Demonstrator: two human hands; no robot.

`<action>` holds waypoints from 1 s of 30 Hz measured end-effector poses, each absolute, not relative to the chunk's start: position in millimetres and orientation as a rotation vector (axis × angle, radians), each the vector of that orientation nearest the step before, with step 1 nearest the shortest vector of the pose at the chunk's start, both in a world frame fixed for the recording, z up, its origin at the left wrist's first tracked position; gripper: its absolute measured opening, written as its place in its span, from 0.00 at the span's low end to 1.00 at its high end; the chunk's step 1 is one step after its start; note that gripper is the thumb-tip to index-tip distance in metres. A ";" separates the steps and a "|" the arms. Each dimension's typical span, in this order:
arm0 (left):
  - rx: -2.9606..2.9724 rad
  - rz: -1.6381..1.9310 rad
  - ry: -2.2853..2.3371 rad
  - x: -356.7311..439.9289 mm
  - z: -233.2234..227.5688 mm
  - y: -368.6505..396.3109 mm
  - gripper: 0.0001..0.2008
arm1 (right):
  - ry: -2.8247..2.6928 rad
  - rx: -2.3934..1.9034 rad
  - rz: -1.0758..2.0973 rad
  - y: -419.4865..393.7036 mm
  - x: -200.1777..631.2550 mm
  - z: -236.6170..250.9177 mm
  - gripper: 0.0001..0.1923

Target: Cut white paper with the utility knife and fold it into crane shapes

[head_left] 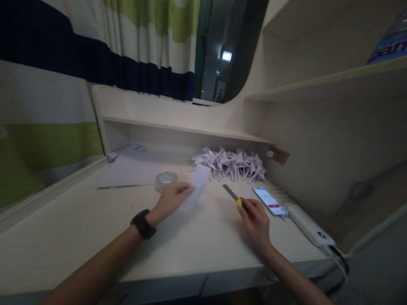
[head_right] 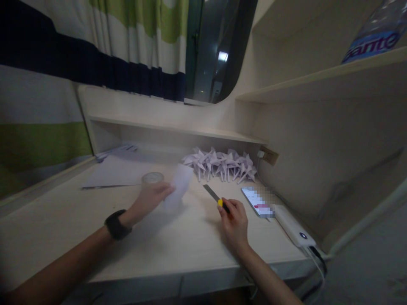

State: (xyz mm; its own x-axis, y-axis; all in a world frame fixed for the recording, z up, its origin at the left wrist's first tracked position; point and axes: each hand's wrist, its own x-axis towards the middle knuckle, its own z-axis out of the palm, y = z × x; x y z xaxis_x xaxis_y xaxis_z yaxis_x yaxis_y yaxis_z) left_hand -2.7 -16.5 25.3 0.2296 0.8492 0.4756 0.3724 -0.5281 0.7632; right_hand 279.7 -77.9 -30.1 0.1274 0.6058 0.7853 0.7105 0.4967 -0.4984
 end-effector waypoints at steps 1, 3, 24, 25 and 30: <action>1.852 1.282 1.125 -3.2 25.5 -15.8 0.13 | -1.567 -1.193 -0.123 -77.1 279.6 -31.1 0.13; 1.574 1.304 1.056 -4.1 23.7 -14.8 0.14 | -1.630 -1.250 -0.157 -75.3 279.5 -33.2 0.12; 1.247 0.899 0.991 16.4 -19.1 -16.7 0.21 | -1.887 -1.228 -0.222 -77.9 270.3 -34.3 0.12; 1.251 0.886 0.991 17.4 -19.8 -17.6 0.21 | -1.901 -1.225 -0.222 -77.5 270.1 -34.9 0.12; 1.263 0.813 1.005 21.5 -20.7 -22.6 0.22 | -1.981 -1.205 -0.229 -77.3 267.0 -35.5 0.11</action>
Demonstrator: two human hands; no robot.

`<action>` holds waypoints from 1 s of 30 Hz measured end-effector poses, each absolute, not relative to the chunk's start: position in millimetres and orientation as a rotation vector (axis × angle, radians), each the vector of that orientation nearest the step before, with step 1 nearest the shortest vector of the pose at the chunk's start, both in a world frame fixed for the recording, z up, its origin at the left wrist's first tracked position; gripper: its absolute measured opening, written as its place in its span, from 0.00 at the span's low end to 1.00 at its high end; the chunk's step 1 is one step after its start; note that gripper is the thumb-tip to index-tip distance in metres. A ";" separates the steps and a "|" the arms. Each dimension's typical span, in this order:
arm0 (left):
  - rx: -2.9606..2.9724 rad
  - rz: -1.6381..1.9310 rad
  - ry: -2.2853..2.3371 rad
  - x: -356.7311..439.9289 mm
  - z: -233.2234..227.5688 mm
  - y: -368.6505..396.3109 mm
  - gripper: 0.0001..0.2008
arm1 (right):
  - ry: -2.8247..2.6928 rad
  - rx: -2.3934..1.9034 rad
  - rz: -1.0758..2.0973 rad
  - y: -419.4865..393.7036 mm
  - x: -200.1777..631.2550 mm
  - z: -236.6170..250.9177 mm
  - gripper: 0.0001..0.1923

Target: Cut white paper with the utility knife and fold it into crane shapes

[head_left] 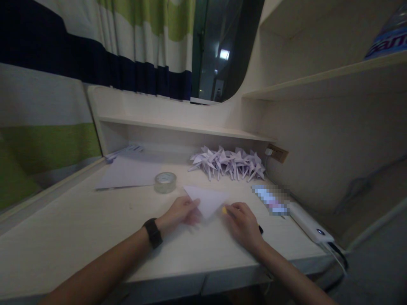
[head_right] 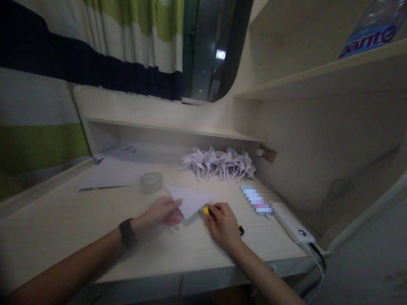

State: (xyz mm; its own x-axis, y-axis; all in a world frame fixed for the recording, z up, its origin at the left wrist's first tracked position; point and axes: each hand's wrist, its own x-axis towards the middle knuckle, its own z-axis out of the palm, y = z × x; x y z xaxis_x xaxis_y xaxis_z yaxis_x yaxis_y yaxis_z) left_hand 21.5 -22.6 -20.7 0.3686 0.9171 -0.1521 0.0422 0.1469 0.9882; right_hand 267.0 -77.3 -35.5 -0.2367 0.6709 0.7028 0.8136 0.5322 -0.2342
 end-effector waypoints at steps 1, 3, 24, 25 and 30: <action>1.272 0.810 1.010 22.1 -21.1 -23.2 0.22 | -1.992 -1.207 -0.229 -77.7 266.3 -35.1 0.11; 1.287 0.822 1.009 22.9 -22.2 -23.6 0.21 | -1.999 -1.212 -0.229 -78.8 265.2 -34.1 0.11; 1.357 0.907 1.027 22.5 -25.9 -20.1 0.17 | -1.742 -1.226 -0.462 -80.6 270.2 -31.3 0.11; 1.357 0.904 1.029 22.3 -25.3 -20.5 0.17 | -1.741 -1.240 -0.472 -80.2 270.5 -31.4 0.11; 1.342 0.901 1.004 21.6 -20.6 -23.7 0.16 | -1.751 -1.304 -0.461 -78.4 274.0 -32.3 0.11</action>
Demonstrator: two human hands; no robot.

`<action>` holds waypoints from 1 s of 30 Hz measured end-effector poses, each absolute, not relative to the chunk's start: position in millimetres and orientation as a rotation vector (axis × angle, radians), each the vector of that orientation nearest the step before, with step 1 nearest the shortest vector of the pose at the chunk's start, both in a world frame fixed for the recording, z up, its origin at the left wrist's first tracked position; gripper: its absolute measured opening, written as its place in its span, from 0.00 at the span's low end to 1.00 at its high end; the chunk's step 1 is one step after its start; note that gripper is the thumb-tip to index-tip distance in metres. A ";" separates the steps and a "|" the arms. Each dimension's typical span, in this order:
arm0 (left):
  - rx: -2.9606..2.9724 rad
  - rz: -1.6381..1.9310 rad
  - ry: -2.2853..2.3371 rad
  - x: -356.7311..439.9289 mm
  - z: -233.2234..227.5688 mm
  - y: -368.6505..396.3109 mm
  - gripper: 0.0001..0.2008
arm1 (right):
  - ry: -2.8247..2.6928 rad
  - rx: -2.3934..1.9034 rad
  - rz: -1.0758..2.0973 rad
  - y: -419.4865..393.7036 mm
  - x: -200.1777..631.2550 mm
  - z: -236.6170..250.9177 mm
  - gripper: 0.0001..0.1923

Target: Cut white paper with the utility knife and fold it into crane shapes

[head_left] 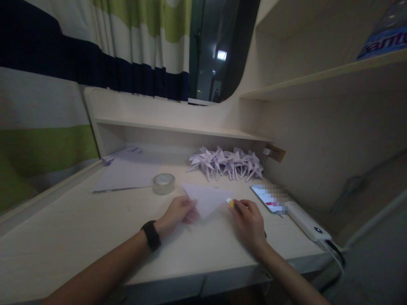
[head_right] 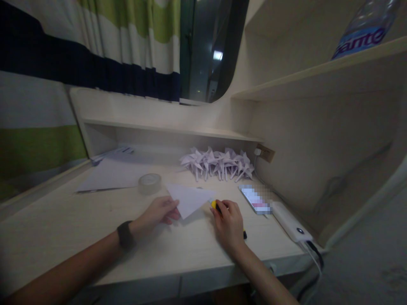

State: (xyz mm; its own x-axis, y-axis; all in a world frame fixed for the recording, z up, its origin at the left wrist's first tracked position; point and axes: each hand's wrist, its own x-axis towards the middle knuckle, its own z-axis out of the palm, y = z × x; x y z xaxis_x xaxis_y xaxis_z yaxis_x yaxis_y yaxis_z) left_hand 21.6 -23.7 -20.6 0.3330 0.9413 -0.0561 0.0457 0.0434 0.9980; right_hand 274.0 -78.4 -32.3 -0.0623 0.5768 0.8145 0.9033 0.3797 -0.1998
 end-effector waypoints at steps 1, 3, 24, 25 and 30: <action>1.336 0.901 1.003 21.5 -20.2 -24.0 0.16 | -1.760 -1.304 -0.457 -78.1 274.4 -32.8 0.11; 1.329 0.903 1.004 21.3 -20.6 -23.8 0.16 | -1.789 -1.285 -0.448 -78.0 274.2 -34.2 0.11; 1.080 1.040 0.871 27.2 -35.3 -17.9 0.16 | -2.087 -1.310 -0.250 -82.7 251.5 -32.6 0.07; 1.070 1.049 0.855 26.8 -35.1 -17.9 0.16 | -2.086 -1.318 -0.224 -83.0 248.6 -31.6 0.07; 1.060 1.053 0.819 25.6 -33.3 -18.9 0.16 | -2.075 -1.369 -0.081 -83.6 233.0 -23.6 0.05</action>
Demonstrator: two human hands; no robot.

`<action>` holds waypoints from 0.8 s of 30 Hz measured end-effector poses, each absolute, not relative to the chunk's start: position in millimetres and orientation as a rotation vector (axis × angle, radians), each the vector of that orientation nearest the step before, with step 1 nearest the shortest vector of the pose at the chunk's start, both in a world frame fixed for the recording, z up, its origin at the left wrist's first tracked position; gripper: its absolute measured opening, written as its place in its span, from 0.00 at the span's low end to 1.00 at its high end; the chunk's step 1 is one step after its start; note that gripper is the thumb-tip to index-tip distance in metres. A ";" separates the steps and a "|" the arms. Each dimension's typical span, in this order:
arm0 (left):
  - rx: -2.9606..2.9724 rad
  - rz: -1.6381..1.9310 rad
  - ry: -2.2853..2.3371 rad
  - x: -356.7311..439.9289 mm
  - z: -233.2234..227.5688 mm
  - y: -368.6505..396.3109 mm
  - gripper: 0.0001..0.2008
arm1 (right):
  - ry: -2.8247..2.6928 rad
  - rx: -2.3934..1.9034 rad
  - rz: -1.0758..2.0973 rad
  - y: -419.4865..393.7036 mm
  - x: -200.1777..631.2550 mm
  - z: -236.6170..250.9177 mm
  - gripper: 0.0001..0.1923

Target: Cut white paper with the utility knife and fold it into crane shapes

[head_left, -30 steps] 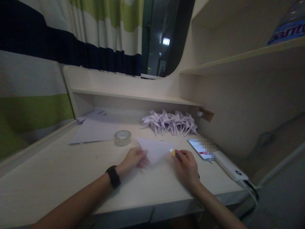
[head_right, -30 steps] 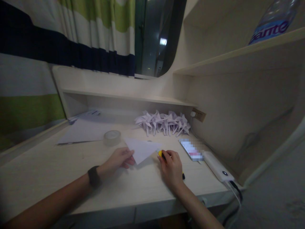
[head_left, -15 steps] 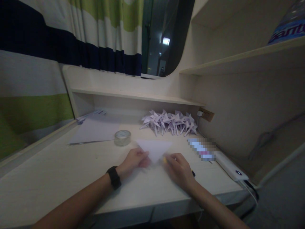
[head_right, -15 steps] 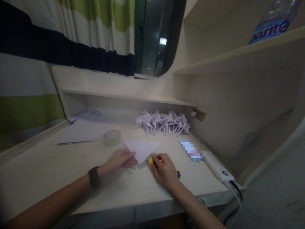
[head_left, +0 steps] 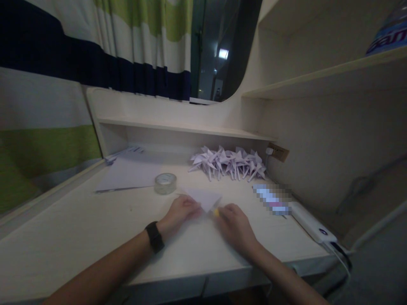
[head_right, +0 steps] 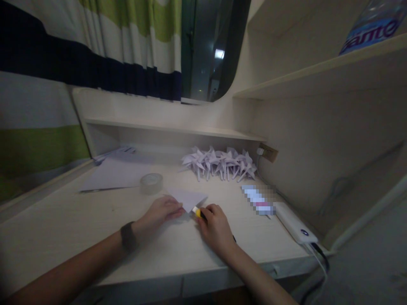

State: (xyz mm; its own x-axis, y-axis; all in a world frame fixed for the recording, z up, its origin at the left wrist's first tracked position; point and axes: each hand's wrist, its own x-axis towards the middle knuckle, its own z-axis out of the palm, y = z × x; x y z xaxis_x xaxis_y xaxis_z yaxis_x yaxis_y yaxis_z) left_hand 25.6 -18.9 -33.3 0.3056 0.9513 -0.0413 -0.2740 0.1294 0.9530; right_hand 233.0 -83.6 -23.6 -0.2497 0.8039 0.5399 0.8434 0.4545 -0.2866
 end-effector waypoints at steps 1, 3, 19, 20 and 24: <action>1.060 1.053 0.819 25.5 -33.3 -18.8 0.15 | -2.069 -1.386 -0.057 -83.4 230.9 -21.8 0.05; 1.056 1.053 0.821 25.5 -34.0 -18.1 0.15 | -2.054 -1.418 -0.016 -82.7 228.5 -18.8 0.05; 1.128 0.965 0.775 27.3 -26.5 -24.9 0.14 | -2.071 -1.308 -0.087 -78.8 218.1 -18.3 0.10; 1.138 0.945 0.792 27.3 -26.8 -24.2 0.14 | -2.079 -1.311 -0.069 -77.8 217.9 -18.4 0.10; 1.152 0.848 0.895 27.0 -29.7 -21.5 0.15 | -2.107 -1.340 -0.020 -76.6 218.6 -17.4 0.07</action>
State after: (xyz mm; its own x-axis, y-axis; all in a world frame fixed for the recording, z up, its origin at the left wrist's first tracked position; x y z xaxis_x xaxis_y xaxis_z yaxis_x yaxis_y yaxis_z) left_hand 27.0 -21.5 -29.7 0.4040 0.9034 -0.1438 -0.0953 0.1979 0.9756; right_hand 218.6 -76.6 -17.4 -0.2811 0.8101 0.5146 0.8198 0.4814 -0.3101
